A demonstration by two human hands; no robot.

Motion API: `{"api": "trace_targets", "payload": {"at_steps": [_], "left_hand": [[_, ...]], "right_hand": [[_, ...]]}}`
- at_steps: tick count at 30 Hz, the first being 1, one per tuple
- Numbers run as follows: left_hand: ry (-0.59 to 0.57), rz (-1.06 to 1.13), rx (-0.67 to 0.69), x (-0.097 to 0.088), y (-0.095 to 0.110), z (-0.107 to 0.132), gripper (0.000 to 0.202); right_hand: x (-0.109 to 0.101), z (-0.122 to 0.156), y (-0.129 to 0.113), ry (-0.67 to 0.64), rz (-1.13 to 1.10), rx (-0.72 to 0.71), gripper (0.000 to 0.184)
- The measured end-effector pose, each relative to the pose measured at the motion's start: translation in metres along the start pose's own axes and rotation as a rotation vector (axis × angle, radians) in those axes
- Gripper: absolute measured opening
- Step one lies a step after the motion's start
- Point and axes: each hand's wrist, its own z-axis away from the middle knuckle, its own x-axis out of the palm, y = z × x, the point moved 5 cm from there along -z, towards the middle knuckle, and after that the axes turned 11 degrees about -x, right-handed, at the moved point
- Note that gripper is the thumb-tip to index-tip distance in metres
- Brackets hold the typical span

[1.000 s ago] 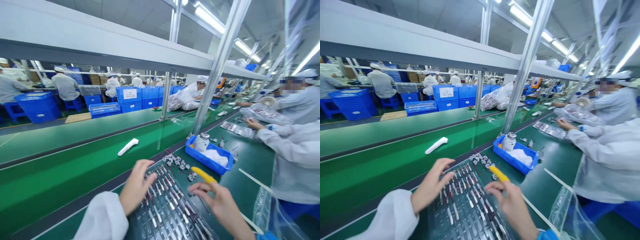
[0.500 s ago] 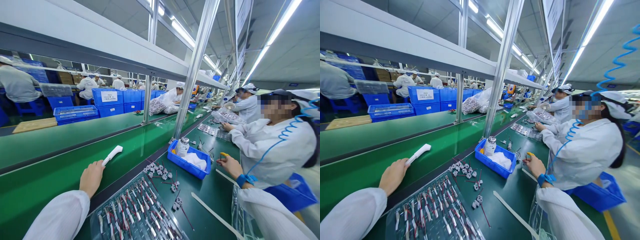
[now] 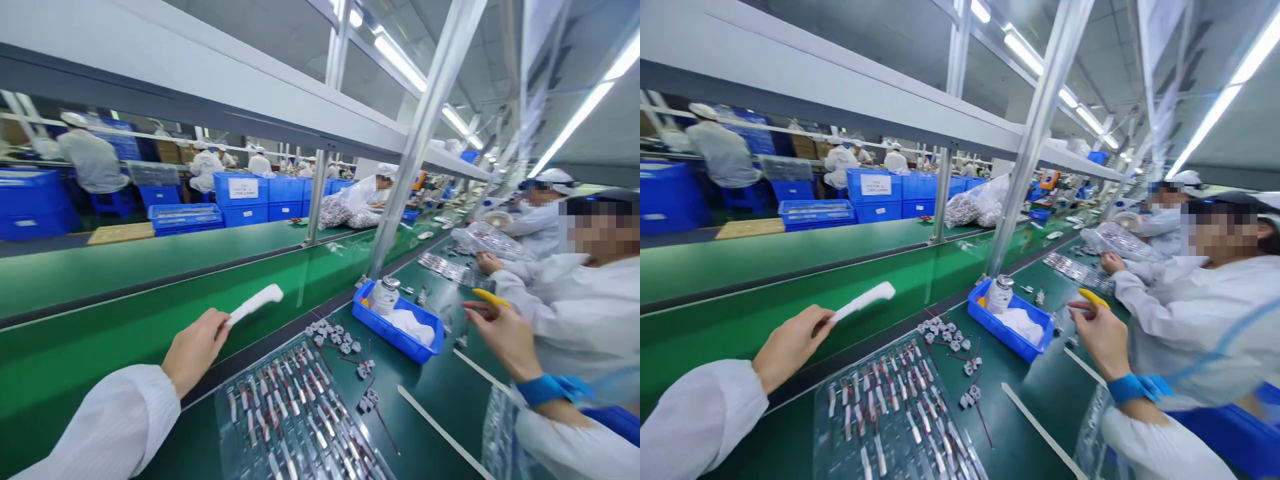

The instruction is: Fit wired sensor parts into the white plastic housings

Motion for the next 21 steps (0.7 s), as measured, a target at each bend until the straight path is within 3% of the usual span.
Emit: {"api": "trace_targets", "payload": {"at_steps": [3, 5, 7, 8, 9, 11, 13, 16, 21], "left_hand": [[0.027, -0.054, 0.165, -0.04, 0.003, 0.052, 0.034], [0.075, -0.099, 0.266, -0.065, 0.004, 0.094, 0.037], [0.18, -0.153, 0.386, -0.088, 0.003, 0.138, 0.038], [0.22, -0.181, 0.426, -0.098, 0.001, 0.158, 0.038], [0.246, -0.205, 0.445, -0.106, -0.003, 0.176, 0.038], [0.261, -0.224, 0.401, -0.12, -0.016, 0.205, 0.038], [0.287, -0.201, 0.345, -0.131, -0.032, 0.23, 0.039], [0.241, -0.192, 0.097, -0.142, -0.069, 0.26, 0.038], [0.157, -0.034, -0.706, -0.158, -0.172, 0.332, 0.029]], "right_hand": [[0.011, 0.013, -0.103, -0.154, -0.28, -0.299, 0.028], [0.011, 0.037, -0.188, -0.209, -0.483, -0.65, 0.034], [0.009, 0.071, -0.264, -0.309, -0.576, -0.908, 0.056], [0.012, 0.09, -0.295, -0.425, -0.591, -0.999, 0.067], [0.016, 0.111, -0.322, -0.56, -0.59, -1.065, 0.07], [0.028, 0.15, -0.361, -0.786, -0.569, -1.122, 0.058], [0.043, 0.182, -0.387, -0.877, -0.587, -1.104, 0.041], [0.064, 0.218, -0.42, -0.824, -0.662, -1.074, 0.035], [0.085, 0.262, -0.478, -0.606, -0.668, -1.166, 0.025]]}}
